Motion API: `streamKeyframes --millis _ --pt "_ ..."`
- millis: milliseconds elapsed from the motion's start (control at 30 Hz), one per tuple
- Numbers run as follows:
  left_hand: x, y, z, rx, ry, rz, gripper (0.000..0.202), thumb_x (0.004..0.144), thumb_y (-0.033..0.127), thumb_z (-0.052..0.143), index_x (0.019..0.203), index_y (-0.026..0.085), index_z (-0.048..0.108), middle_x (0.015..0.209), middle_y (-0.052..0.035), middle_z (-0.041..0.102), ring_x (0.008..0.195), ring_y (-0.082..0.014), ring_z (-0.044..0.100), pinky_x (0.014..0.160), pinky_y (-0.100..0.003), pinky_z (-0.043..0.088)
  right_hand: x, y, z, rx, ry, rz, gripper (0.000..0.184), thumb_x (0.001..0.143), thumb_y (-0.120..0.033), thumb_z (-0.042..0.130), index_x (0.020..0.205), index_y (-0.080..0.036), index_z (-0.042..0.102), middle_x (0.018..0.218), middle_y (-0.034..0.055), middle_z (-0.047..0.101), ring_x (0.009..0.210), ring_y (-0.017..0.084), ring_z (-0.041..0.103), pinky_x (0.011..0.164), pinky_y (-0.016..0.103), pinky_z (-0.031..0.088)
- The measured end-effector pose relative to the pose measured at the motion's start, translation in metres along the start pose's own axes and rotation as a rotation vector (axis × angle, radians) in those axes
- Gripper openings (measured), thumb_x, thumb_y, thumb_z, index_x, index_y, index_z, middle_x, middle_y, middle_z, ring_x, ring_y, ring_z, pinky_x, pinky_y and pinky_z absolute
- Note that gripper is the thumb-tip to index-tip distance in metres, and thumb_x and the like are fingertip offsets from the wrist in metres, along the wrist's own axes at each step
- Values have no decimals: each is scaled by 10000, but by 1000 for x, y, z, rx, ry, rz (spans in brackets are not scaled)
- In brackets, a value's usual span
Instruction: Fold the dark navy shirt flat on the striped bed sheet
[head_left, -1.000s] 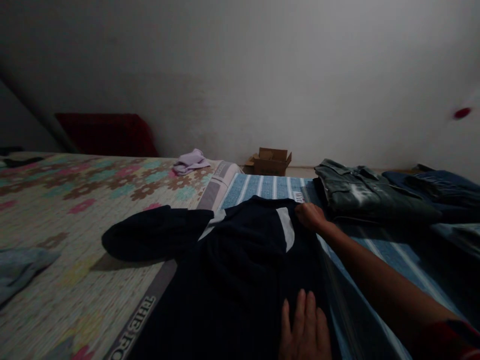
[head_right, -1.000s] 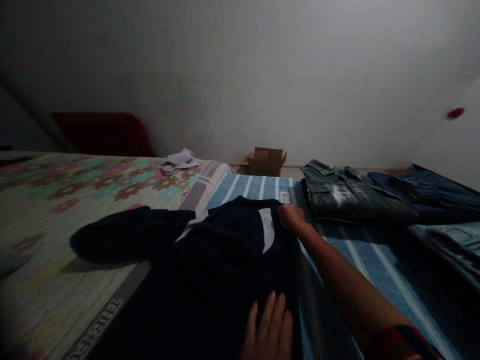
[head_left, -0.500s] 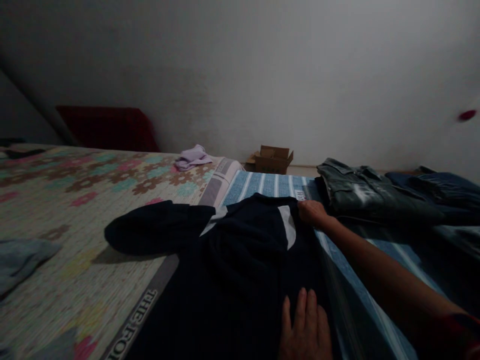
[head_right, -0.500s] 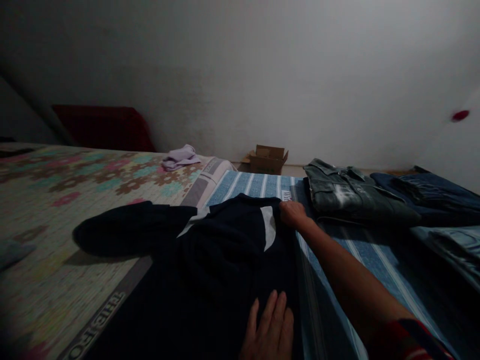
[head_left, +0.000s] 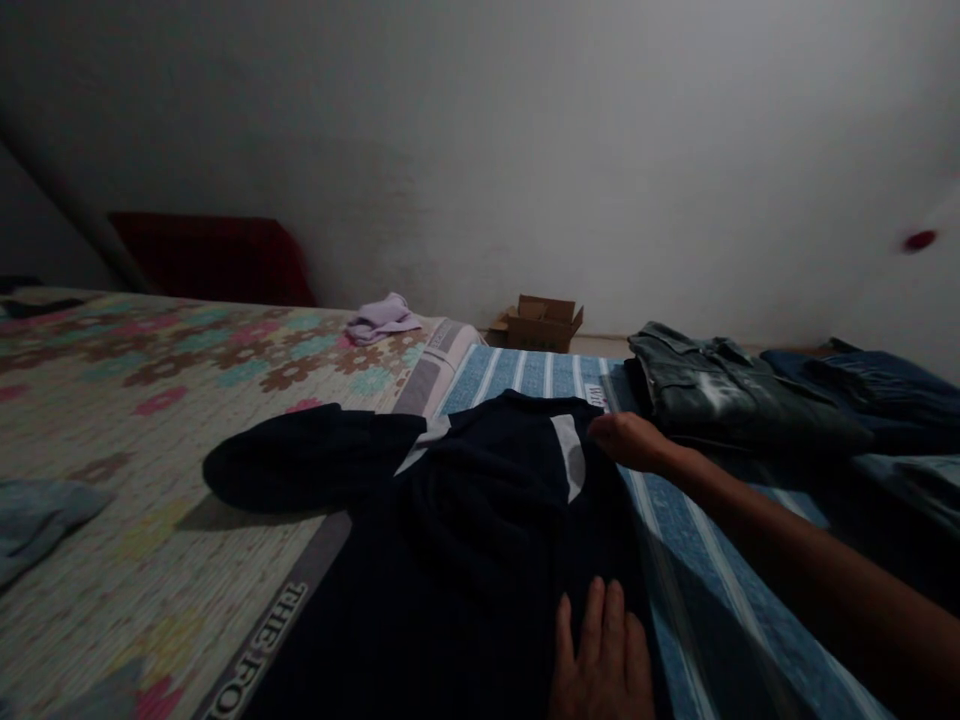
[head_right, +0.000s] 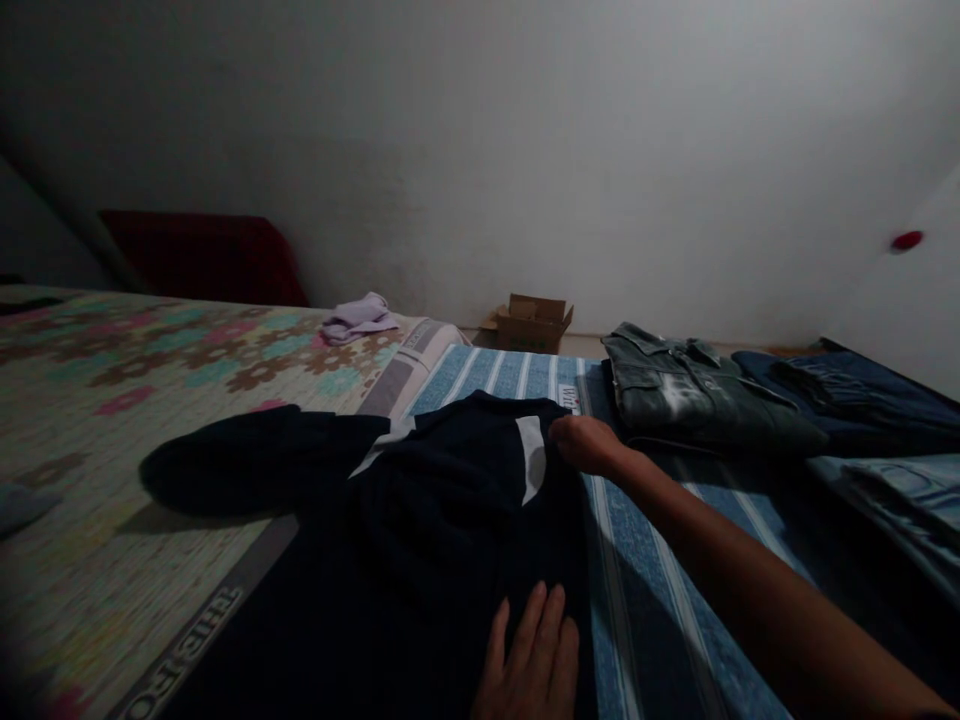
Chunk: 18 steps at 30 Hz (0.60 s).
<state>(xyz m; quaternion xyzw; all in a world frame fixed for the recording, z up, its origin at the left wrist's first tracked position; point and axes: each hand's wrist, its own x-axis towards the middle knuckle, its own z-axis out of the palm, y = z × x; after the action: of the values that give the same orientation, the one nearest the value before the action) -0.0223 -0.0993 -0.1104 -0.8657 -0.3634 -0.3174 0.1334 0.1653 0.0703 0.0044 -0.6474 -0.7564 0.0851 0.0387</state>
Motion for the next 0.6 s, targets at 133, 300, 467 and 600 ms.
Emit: streamKeyframes --millis 133,300,467,600 --pt "-2 0 3 15 3 11 243 893 223 412 1038 216 607 1205 -62 617 1113 -232 555 915 -420 439 38 -8 2 -26 75 23 343 822 -198 461 1127 -219 616 1124 65 637 1019 221 578 765 251 421" --pt "-2 4 1 28 28 -66 223 875 176 428 1008 228 599 1199 -71 618 1135 -228 546 887 -423 472 66 -16 4 -79 -15 -34 278 785 -318 533 993 -204 679 948 77 682 845 221 621 672 262 417" --pt "-5 7 2 42 26 -79 218 861 184 458 1031 231 586 1219 -83 602 1132 -247 552 855 -422 497 79 -20 0 -147 -86 -61 186 749 -252 562 811 -161 711 802 98 684 729 203 616 599 255 382" --pt "-6 7 4 48 46 -81 224 863 189 461 1042 236 587 1218 -82 601 1137 -245 548 868 -415 487 84 -18 -4 -140 -73 -80 201 784 -268 536 838 -169 702 817 82 681 712 172 601 560 233 353"
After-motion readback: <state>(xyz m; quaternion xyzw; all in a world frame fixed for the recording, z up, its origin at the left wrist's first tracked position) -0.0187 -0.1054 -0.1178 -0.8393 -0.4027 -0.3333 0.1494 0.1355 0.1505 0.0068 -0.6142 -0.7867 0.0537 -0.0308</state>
